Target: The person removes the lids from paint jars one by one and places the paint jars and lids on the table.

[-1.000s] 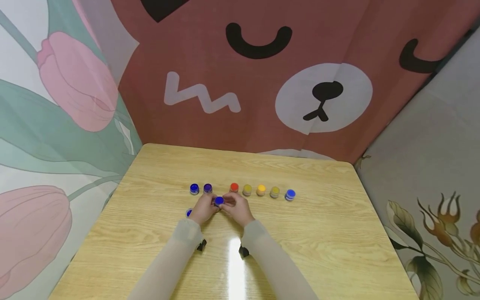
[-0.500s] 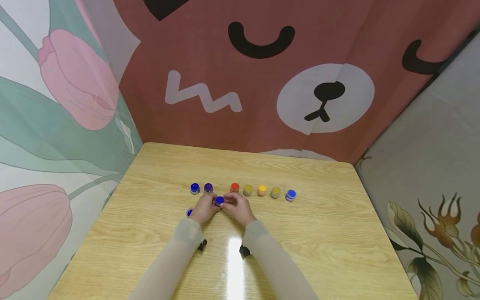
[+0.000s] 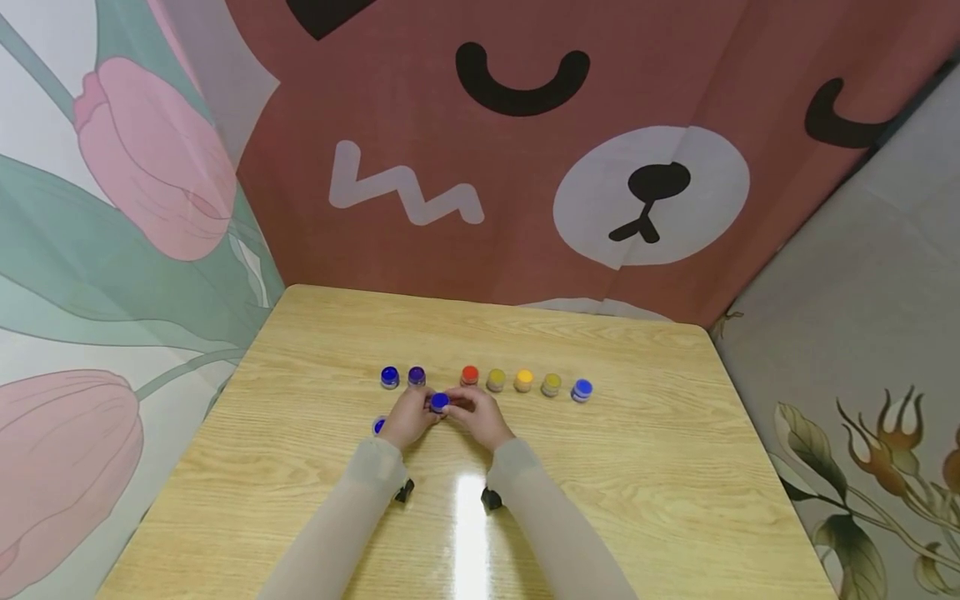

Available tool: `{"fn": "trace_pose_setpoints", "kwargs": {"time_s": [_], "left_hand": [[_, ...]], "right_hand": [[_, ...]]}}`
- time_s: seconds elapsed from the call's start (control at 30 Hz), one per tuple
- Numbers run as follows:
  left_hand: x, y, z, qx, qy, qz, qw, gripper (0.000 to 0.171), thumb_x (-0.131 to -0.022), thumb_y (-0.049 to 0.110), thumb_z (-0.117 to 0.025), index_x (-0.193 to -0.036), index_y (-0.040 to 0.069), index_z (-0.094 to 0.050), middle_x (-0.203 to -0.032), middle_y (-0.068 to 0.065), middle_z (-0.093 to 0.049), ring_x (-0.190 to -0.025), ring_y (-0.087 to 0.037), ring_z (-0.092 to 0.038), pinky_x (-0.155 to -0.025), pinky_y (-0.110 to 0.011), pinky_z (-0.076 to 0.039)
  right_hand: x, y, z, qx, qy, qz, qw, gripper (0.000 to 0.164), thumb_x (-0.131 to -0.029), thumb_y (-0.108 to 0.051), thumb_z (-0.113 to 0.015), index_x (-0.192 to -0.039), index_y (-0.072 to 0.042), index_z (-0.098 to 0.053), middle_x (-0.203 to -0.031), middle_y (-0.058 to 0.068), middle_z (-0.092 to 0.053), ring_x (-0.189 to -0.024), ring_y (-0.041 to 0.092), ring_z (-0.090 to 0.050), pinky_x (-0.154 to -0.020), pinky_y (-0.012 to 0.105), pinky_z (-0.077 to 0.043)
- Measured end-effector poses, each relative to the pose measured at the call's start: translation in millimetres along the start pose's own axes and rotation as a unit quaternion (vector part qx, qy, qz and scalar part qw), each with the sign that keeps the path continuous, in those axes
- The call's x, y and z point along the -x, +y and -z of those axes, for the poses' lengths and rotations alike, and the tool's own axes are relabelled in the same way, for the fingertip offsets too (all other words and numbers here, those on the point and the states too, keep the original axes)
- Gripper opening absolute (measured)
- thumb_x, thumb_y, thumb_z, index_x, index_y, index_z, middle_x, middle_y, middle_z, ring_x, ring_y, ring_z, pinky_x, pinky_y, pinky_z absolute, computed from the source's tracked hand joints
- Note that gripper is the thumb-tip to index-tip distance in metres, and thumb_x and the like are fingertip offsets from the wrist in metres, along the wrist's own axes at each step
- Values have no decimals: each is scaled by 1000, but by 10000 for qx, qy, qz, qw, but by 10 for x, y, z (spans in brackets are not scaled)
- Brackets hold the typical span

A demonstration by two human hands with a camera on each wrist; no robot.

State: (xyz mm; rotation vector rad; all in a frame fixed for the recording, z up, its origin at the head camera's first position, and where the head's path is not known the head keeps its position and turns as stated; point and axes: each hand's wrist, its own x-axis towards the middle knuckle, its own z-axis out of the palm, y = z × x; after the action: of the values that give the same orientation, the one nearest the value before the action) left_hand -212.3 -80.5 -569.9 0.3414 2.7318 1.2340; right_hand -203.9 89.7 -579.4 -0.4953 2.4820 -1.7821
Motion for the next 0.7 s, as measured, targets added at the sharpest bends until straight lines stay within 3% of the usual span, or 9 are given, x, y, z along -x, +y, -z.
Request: {"fn": "trace_pose_setpoints", "kwargs": {"time_s": [0.17, 0.4, 0.53, 0.7], "left_hand": [[3, 6, -4, 18, -16, 44, 10000, 20, -84, -5, -78, -104, -4, -72, -96, -11, -71, -91, -23, -66, -86, -41, -57], [-7, -20, -13, -20, 24, 17, 10000, 20, -84, -6, -77, -103, -4, -72, -95, -10, -71, -90, -22, -65, -85, -41, -56], [-6, -30, -10, -85, 74, -68, 9999, 18, -84, -5, -78, -100, -4, -72, -89, -8, -69, -83, -19, -61, -79, -39, -55], [-13, -26, -8, -76, 30, 56, 10000, 18, -85, -3, -79, -102, -2, -72, -87, -5, -67, -79, -16, -57, -76, -36, -52]], "right_hand": [[-40, 157, 5, -178, -93, -187, 9996, 30, -94, -5, -70, -122, 4, -68, -117, 19, -68, -104, 30, -66, -90, 32, -57], [62, -223, 69, -480, -107, -187, 9986, 25, -93, 3, -70, -115, 13, -65, -112, 30, -67, -101, 42, -66, -85, 26, -56], [70, -211, 20, -551, 90, -17, 9984, 29, -89, 5, -73, -115, 16, -65, -110, 31, -68, -99, 42, -68, -85, 26, -58], [75, -205, 2, -493, 135, 121, 9986, 32, -90, 5, -72, -118, 17, -64, -112, 32, -67, -102, 44, -67, -86, 25, -58]]}}
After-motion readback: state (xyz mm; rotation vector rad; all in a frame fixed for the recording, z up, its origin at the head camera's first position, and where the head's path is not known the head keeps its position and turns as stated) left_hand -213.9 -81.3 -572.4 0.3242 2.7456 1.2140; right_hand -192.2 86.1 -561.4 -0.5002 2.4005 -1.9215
